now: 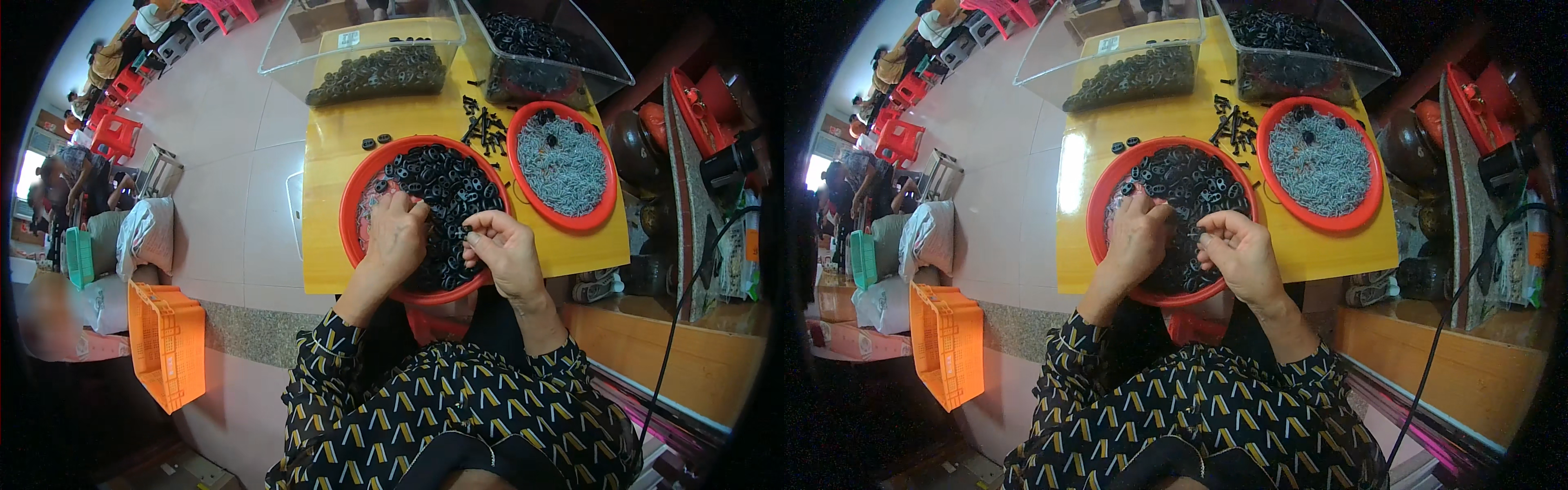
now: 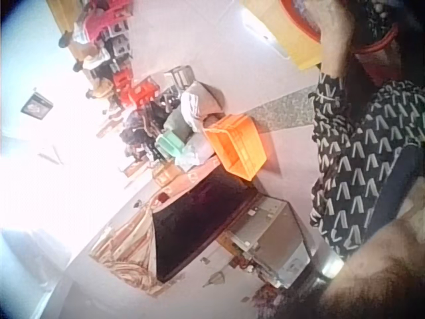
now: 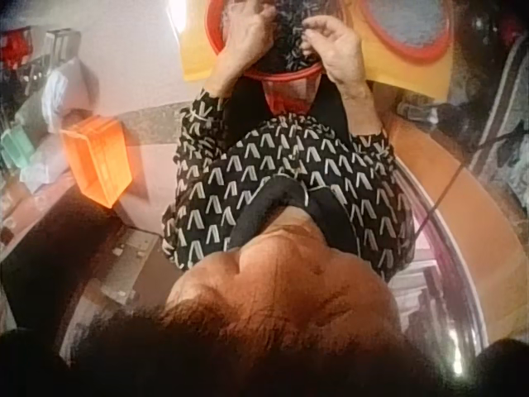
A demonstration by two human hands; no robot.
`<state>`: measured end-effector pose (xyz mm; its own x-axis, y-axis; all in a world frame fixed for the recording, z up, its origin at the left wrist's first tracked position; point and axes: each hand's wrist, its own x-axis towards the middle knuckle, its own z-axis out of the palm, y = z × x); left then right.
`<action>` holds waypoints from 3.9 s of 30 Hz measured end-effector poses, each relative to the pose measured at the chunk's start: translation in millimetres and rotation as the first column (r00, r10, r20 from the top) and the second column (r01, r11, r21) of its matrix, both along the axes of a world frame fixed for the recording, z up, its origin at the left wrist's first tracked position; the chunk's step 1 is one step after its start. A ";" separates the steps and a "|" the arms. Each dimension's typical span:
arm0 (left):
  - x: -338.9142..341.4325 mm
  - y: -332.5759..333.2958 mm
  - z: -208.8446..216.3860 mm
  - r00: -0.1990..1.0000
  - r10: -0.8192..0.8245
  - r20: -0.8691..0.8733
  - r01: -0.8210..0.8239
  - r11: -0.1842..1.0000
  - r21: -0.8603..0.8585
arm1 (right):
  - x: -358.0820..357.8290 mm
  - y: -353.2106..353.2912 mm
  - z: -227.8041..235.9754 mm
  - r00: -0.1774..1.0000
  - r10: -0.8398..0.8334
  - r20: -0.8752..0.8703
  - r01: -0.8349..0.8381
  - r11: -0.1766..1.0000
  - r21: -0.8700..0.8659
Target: The person sits at a table and repeatedly picks up small black plastic buckle halves and metal pins from a red tray. They insert the pins into the buckle halves by hand and place the assembled units into a clear plastic container.
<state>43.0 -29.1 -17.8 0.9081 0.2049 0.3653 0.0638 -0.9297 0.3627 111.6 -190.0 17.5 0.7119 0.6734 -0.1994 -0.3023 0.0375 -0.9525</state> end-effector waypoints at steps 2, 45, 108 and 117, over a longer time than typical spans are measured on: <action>1.1 1.6 -4.3 1.000 -0.015 -0.007 0.015 0.999 0.032 | 0.5 -0.5 -0.5 1.000 0.003 -0.013 -0.003 1.000 -0.017; -65.9 -20.4 7.9 0.948 0.151 0.279 0.309 -0.240 -0.920 | -24.6 23.7 16.4 0.984 0.178 0.020 -0.174 0.976 -0.133; -60.4 -46.0 26.2 0.938 0.028 0.345 0.342 0.079 -0.936 | -9.7 10.2 -11.1 0.902 0.394 -0.176 -0.335 0.897 0.288; -55.8 -44.6 27.7 0.936 0.053 0.349 0.330 0.221 -0.918 | -8.4 13.6 -9.0 0.913 0.400 -0.083 -0.372 0.897 0.239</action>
<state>-12.8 -73.7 9.8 0.8711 0.4495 0.1979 -0.2925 0.1511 0.9443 103.2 -176.3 8.5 0.3654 0.9264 -0.0913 -0.4517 0.0907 -0.8876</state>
